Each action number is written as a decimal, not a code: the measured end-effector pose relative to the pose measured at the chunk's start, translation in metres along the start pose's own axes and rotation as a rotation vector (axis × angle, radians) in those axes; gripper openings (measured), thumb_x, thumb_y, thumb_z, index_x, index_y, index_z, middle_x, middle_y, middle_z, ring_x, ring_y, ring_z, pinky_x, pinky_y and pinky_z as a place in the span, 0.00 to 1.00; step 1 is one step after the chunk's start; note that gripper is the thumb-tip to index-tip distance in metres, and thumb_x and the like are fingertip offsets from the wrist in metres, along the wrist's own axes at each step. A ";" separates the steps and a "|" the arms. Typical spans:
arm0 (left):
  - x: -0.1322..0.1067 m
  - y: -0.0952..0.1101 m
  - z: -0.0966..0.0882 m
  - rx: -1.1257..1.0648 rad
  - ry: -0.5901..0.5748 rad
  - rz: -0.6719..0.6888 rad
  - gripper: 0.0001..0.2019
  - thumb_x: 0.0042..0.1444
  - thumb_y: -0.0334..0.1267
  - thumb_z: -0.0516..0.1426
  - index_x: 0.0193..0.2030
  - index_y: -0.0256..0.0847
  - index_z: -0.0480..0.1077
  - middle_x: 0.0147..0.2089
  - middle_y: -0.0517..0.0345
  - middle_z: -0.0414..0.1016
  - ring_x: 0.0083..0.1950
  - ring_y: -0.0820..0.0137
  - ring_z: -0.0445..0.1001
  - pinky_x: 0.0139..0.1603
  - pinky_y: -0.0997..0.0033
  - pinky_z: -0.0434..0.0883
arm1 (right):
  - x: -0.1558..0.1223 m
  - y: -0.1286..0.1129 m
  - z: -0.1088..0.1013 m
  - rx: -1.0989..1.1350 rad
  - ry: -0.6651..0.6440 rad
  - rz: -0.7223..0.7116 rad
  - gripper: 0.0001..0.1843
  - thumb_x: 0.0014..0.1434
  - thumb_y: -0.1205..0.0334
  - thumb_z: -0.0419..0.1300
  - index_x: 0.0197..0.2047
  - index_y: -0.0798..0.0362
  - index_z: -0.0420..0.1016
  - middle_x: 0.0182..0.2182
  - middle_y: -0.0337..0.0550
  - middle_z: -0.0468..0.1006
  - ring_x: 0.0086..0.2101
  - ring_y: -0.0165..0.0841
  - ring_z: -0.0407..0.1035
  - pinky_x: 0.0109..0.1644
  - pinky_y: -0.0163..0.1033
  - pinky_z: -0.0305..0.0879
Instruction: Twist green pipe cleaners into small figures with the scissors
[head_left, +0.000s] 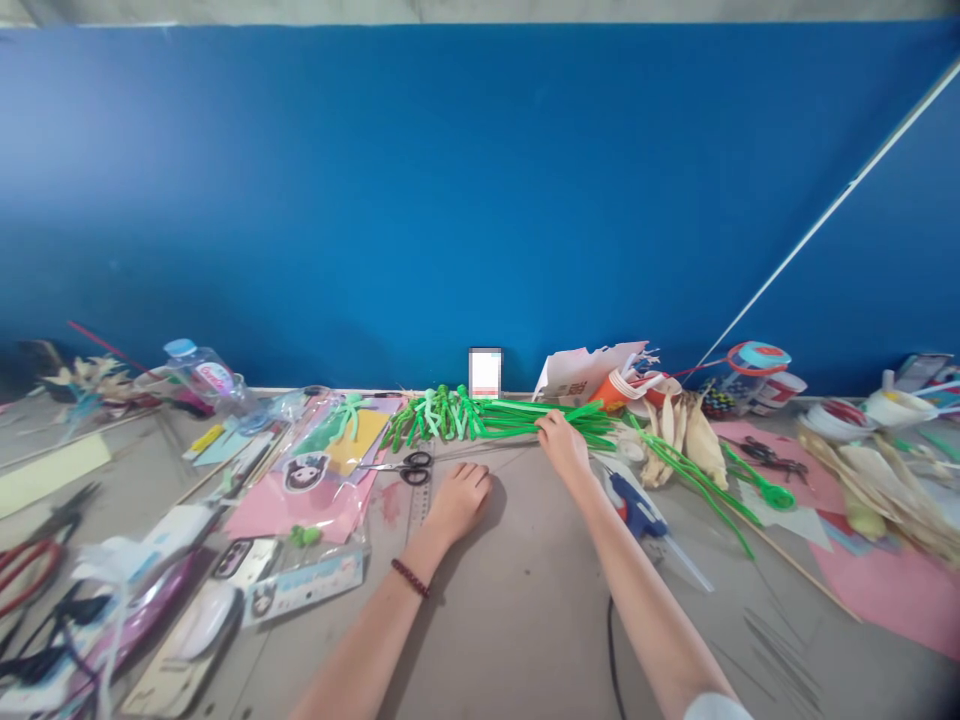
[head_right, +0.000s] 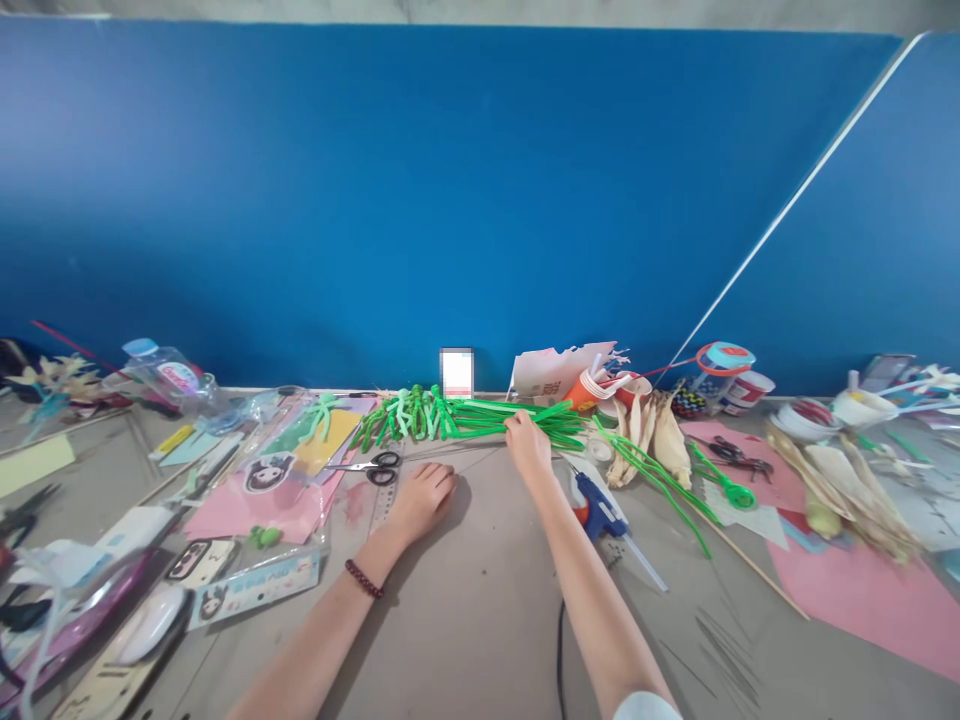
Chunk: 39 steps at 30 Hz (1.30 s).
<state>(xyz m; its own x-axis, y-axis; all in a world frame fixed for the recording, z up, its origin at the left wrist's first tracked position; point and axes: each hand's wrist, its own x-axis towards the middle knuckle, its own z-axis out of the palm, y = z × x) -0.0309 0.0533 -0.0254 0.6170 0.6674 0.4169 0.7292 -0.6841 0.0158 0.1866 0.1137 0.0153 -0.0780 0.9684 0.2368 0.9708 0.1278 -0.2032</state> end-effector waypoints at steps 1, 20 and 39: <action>0.000 0.000 0.000 -0.006 0.002 -0.002 0.08 0.59 0.29 0.49 0.40 0.38 0.68 0.39 0.50 0.71 0.42 0.64 0.69 0.45 0.61 0.66 | 0.000 0.000 0.000 -0.006 -0.014 0.000 0.14 0.60 0.66 0.48 0.43 0.50 0.74 0.42 0.44 0.71 0.36 0.31 0.68 0.33 0.32 0.57; 0.011 -0.103 -0.039 -0.047 0.190 -1.005 0.17 0.55 0.39 0.52 0.50 0.36 0.69 0.44 0.46 0.74 0.45 0.59 0.72 0.41 0.65 0.68 | -0.002 0.010 -0.003 0.147 -0.089 0.037 0.18 0.58 0.69 0.49 0.50 0.55 0.70 0.48 0.47 0.72 0.45 0.34 0.68 0.46 0.34 0.60; 0.021 -0.104 -0.011 0.052 0.256 -0.854 0.12 0.53 0.38 0.53 0.43 0.39 0.72 0.46 0.48 0.74 0.46 0.59 0.71 0.47 0.63 0.66 | -0.003 0.012 0.000 0.197 -0.138 0.005 0.14 0.57 0.69 0.51 0.44 0.53 0.73 0.44 0.46 0.74 0.43 0.33 0.68 0.46 0.33 0.60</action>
<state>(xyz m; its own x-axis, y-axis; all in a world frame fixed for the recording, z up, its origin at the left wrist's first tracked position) -0.0972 0.1355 -0.0085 -0.2233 0.8528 0.4721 0.9263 0.0349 0.3753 0.1984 0.1126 0.0127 -0.1170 0.9874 0.1065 0.9093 0.1496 -0.3884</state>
